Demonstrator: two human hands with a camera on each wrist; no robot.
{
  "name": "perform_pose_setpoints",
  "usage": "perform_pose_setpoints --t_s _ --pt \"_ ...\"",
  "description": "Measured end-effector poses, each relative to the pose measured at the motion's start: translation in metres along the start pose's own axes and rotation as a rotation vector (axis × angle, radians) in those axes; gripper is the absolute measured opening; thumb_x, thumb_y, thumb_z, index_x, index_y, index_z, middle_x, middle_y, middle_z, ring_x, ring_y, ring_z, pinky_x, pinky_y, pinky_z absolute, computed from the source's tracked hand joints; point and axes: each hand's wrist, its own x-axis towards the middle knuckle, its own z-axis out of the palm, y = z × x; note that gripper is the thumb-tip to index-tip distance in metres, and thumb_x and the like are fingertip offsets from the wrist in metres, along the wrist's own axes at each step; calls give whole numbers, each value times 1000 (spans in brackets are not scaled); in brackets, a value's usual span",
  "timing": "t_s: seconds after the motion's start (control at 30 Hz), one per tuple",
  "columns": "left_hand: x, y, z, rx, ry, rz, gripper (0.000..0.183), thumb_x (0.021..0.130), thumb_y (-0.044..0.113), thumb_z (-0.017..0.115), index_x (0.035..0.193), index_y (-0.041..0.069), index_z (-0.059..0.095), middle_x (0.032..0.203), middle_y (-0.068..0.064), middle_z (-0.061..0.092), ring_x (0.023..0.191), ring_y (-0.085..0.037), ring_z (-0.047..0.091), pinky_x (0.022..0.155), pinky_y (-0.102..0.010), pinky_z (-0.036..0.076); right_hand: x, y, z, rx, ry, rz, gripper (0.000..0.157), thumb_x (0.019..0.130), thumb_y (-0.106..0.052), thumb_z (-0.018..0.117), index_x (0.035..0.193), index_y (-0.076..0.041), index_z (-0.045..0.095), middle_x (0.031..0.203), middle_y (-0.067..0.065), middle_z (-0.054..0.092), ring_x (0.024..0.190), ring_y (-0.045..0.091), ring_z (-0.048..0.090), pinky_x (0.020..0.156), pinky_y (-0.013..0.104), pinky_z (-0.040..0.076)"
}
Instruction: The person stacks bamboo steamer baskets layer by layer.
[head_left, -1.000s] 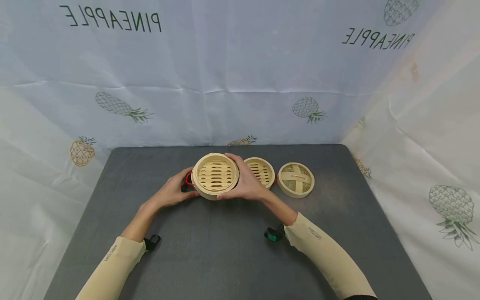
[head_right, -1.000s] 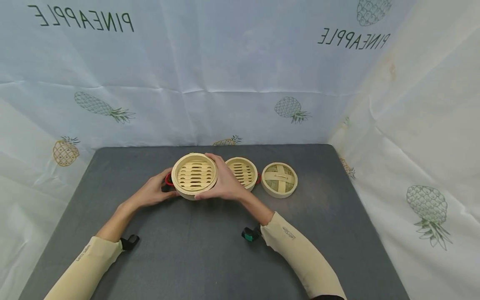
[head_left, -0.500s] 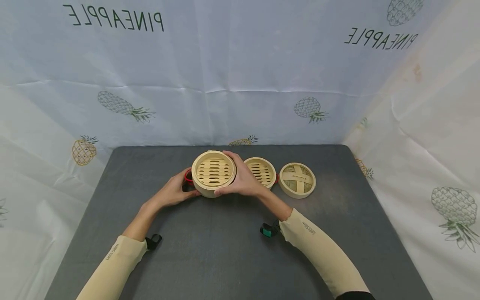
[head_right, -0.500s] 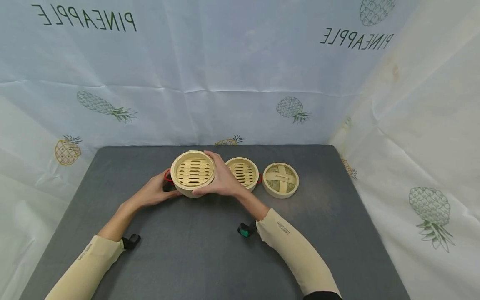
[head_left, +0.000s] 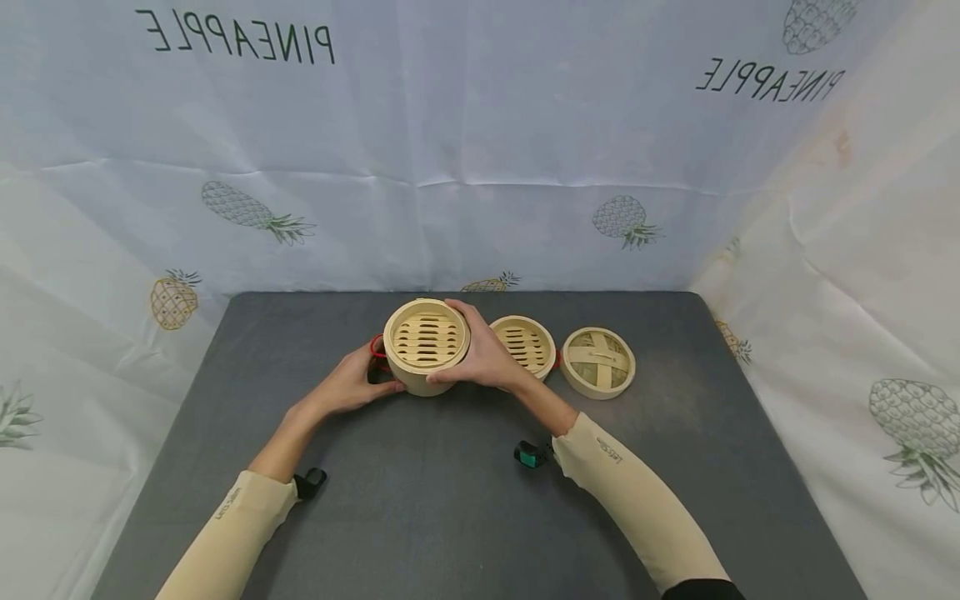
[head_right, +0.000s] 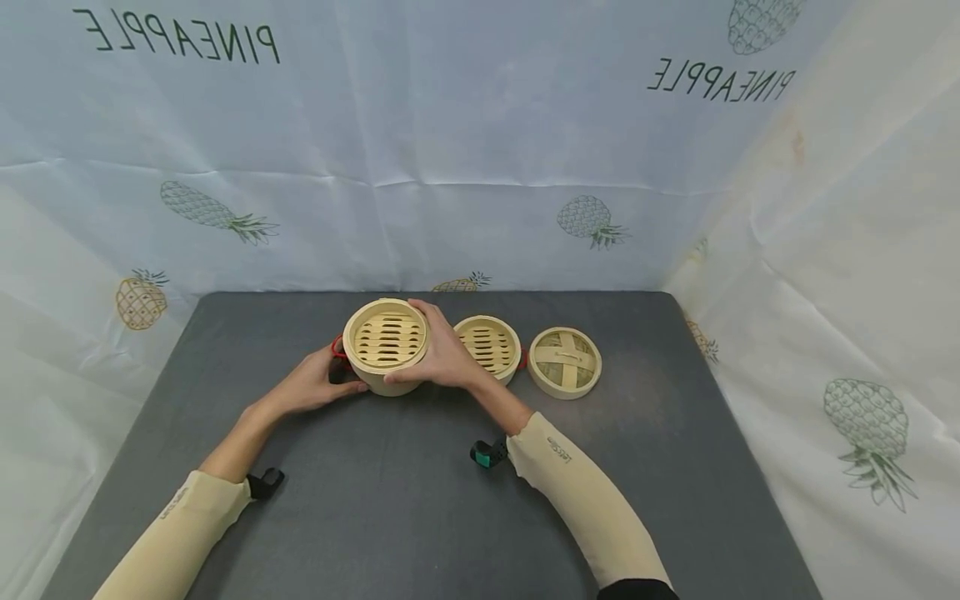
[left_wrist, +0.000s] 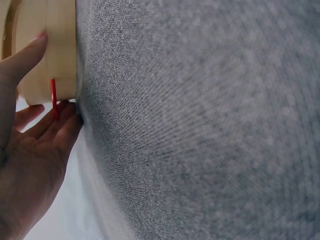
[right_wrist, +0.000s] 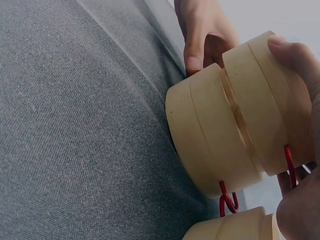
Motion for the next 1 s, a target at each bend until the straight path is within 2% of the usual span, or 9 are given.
perform_pose_setpoints --t_s 0.33,0.73,1.0 --pt "0 1 0 -4 -3 -26 91 92 16 89 166 2 38 149 -23 62 127 -39 71 105 -56 61 6 2 0 9 -7 29 127 73 -27 103 173 -25 23 166 10 40 151 31 49 126 57 43" --pt "-2 -3 2 -14 3 -29 92 93 18 89 168 4 36 152 -23 60 130 -39 69 109 -58 58 11 3 -1 -11 -37 33 128 73 -26 102 173 -24 22 167 11 39 151 30 49 126 56 44" --pt "-2 -5 2 -30 2 -39 91 95 19 87 168 4 36 154 -23 59 134 -40 66 114 -59 56 12 5 -3 -4 -66 35 130 73 -40 102 173 -23 22 168 11 37 153 32 47 127 57 42"
